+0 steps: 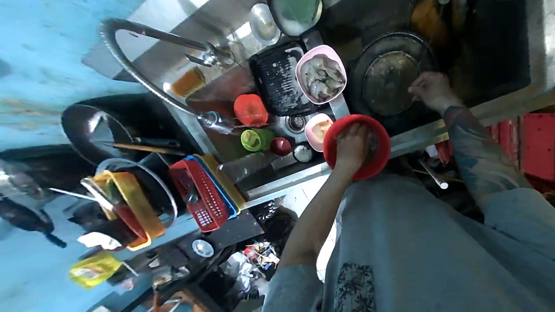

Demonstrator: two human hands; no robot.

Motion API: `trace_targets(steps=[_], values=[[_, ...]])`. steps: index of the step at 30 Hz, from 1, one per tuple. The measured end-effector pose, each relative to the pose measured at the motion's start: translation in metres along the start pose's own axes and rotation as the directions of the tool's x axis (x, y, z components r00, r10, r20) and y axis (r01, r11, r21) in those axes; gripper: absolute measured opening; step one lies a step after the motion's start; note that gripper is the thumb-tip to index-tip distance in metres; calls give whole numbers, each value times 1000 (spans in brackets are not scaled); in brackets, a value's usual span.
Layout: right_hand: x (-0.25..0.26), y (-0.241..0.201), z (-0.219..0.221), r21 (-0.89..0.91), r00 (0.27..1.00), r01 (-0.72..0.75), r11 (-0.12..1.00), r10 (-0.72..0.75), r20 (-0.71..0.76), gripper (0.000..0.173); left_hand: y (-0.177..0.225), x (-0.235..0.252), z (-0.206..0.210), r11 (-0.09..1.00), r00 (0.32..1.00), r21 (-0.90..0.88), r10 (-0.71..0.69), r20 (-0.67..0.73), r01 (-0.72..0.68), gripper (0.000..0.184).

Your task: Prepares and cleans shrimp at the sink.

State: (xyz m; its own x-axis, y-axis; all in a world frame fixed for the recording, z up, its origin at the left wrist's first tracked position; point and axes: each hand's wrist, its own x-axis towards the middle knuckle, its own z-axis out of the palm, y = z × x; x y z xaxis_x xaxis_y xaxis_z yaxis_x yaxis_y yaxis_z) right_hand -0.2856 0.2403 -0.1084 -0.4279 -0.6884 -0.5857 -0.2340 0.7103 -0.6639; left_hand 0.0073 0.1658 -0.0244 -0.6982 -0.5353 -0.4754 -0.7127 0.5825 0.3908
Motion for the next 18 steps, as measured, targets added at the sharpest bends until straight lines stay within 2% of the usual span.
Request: trace_targets(steps=[5, 8, 13, 18], values=[[-28, -12, 10, 107, 991, 82, 991, -70, -110, 36, 8, 9, 2, 980, 979, -6, -200, 29, 200, 46], [-45, -20, 20, 198, 983, 148, 969, -121, -142, 39, 11, 10, 1, 967, 966, -17, -255, 27, 256, 47], [-81, -38, 35, 244, 958, 246, 938, -198, -206, 37, 7, 5, 7, 970, 970, -8, -243, 28, 244, 44], [-114, -49, 53, 307, 934, 321, 896, -245, -261, 35, 10, 2, -3, 969, 962, 107, -236, 135, 223, 56]])
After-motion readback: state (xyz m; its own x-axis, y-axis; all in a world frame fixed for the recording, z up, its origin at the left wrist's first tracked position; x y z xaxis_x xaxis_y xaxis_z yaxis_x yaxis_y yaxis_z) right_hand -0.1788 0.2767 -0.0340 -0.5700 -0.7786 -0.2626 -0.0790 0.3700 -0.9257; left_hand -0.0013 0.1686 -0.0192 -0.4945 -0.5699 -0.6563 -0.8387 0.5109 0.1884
